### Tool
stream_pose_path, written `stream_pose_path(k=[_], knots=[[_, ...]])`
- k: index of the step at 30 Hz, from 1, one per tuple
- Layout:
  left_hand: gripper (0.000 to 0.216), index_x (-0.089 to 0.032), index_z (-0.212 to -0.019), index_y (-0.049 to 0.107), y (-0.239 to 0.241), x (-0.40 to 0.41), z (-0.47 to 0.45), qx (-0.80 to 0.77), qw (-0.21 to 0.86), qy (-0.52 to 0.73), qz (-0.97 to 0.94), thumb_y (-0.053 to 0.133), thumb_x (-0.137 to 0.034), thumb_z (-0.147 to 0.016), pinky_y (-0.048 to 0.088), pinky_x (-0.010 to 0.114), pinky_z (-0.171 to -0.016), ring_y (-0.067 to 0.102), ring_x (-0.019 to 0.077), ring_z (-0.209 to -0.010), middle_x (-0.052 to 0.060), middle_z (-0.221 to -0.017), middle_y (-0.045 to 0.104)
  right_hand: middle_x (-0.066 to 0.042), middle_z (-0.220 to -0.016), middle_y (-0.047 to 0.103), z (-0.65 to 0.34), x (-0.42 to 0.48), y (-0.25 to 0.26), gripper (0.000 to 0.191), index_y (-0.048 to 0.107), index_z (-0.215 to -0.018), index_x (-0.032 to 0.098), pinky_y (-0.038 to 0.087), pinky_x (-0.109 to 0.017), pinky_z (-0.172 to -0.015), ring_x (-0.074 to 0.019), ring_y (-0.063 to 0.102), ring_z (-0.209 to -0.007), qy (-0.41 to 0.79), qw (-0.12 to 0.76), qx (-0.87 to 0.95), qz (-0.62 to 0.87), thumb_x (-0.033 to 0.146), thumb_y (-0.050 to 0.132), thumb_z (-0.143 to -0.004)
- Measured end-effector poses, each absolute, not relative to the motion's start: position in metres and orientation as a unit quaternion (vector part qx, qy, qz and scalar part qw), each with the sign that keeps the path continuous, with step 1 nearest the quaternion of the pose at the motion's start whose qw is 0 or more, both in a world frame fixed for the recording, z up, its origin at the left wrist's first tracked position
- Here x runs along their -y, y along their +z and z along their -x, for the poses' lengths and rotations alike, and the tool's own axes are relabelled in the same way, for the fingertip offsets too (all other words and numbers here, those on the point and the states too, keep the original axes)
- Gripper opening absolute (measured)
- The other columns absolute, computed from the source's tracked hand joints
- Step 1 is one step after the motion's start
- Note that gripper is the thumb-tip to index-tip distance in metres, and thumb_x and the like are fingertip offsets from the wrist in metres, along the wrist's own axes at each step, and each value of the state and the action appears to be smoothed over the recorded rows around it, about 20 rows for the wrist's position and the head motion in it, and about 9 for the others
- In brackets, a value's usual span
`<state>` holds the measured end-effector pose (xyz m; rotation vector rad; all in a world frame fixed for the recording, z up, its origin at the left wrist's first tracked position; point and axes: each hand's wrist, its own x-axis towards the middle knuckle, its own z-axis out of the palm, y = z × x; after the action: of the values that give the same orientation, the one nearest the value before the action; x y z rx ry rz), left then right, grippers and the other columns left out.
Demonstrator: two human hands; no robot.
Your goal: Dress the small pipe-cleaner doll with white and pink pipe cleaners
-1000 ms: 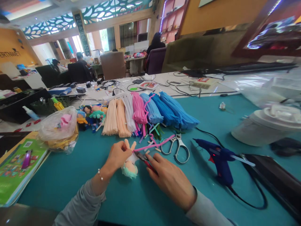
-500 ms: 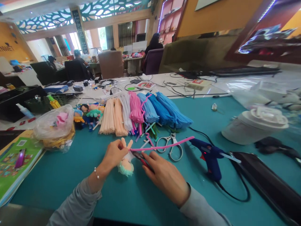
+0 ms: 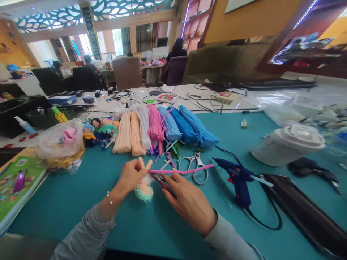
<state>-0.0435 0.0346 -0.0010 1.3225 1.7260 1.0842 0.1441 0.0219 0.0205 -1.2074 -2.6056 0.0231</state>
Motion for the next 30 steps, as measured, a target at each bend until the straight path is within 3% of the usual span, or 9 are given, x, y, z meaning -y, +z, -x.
stream_pose_path(k=[6,19,30], knots=[[0.015,-0.019,-0.052,0.045,0.0001,-0.0343,0.043,-0.669,0.348,0.426,-0.499,0.058,-0.019,-0.06,0.03,0.023,-0.051,0.042,0.0091,-0.049,-0.007,-0.048,0.044,-0.007,-0.088,0.062,-0.1473,-0.0221,0.0187,0.029,0.056,-0.109,0.018,0.05,-0.029,-0.058,-0.0198,0.063,-0.075,-0.007,0.14,0.899,0.415,0.023,0.054,-0.08],[0.015,-0.018,-0.051,0.047,0.0007,-0.0316,0.0441,-0.654,0.346,0.446,-0.503,0.058,-0.023,-0.059,0.029,0.023,-0.049,0.041,0.009,-0.047,-0.007,-0.048,0.044,-0.007,-0.087,0.063,-0.1433,-0.0199,0.02,0.026,0.058,-0.109,0.015,0.047,-0.028,-0.058,-0.0179,0.063,-0.07,0.063,0.098,0.901,0.417,0.023,0.044,-0.089],[0.017,-0.019,-0.051,0.047,0.0025,-0.0292,0.046,-0.652,0.338,0.451,-0.508,0.058,-0.027,-0.06,0.029,0.023,-0.048,0.041,0.0094,-0.047,-0.006,-0.048,0.044,-0.007,-0.087,0.064,-0.1415,-0.0173,0.0189,0.028,0.057,-0.11,0.015,0.047,-0.028,-0.059,-0.0201,0.062,-0.076,-0.006,0.117,0.901,0.418,0.026,0.049,-0.085]])
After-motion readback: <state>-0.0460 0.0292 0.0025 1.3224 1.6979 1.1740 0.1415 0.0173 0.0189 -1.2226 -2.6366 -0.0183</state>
